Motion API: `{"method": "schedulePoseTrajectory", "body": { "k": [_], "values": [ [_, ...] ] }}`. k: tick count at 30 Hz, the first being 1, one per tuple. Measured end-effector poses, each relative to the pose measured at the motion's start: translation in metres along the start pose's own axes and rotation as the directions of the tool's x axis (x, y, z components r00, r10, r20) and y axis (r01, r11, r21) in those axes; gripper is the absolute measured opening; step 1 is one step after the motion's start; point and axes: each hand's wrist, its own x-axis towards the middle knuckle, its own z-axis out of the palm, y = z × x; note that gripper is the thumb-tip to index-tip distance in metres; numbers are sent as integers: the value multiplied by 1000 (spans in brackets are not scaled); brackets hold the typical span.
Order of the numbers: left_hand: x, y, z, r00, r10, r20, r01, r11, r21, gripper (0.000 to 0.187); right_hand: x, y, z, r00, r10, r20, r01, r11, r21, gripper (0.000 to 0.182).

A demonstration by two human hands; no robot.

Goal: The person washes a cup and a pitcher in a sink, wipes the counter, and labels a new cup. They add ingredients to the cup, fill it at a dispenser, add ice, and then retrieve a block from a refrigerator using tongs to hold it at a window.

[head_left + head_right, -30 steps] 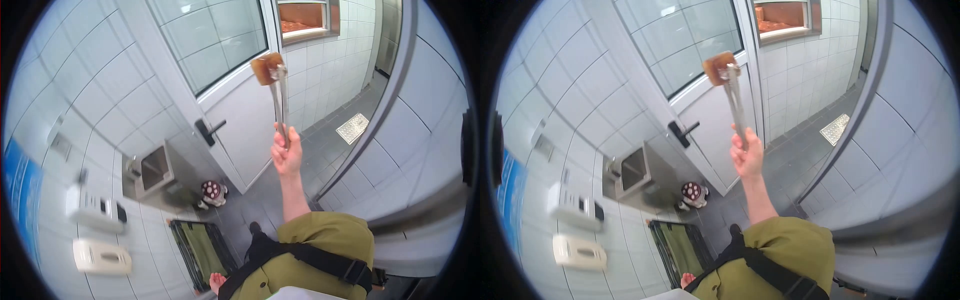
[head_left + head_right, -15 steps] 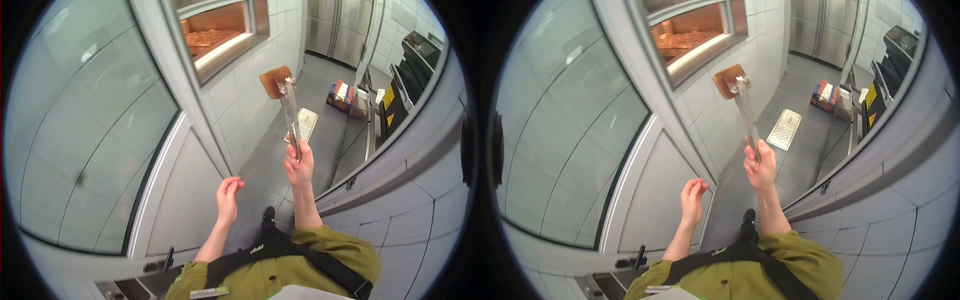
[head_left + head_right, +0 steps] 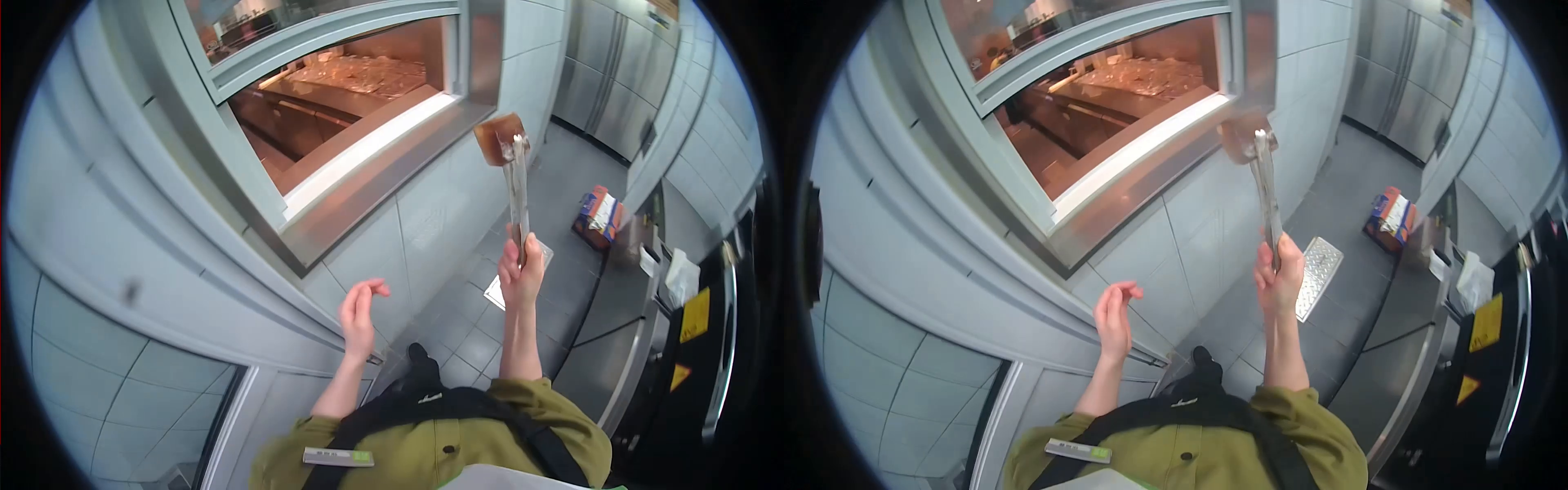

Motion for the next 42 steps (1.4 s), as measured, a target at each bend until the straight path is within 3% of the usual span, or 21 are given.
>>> {"method": "schedulePoseTrajectory", "body": {
  "k": [5, 14, 18, 21, 24, 25, 28, 32, 42],
  "values": [
    [107, 15, 37, 956, 291, 34, -292, 954, 64, 24, 114, 34, 2, 981, 122, 150, -123, 992, -3, 38],
    [234, 24, 69, 910, 273, -313, -216, 955, 204, 22, 251, 76, -34, 902, 328, 283, -341, 940, 0, 37],
    [291, 32, 78, 900, 267, -344, -144, 929, 341, 21, 288, 85, -46, 839, 421, 344, -447, 894, -2, 34],
    [333, 13, 75, 933, 221, -283, -32, 836, 548, 17, 317, 79, -43, 788, 458, 413, -491, 871, -29, 32],
    [346, -30, 61, 869, 450, -206, -18, 445, 896, 18, 336, 71, -46, 741, 497, 453, -520, 850, -83, 31],
    [347, -36, 60, 846, 484, -223, -16, 442, 897, 20, 342, 71, -47, 729, 507, 460, -525, 845, -100, 31],
    [337, -38, 49, 858, 512, -47, -7, 103, 995, 20, 354, 74, -47, 707, 553, 441, -547, 823, -155, 32],
    [334, -28, 42, 795, 606, 21, 34, -80, 996, 24, 359, 76, -41, 689, 565, 455, -532, 820, -212, 33],
    [333, -29, 40, 805, 594, 8, 13, -32, 999, 28, 360, 90, -21, 669, 532, 519, -484, 842, -239, 38]
  ]
}}
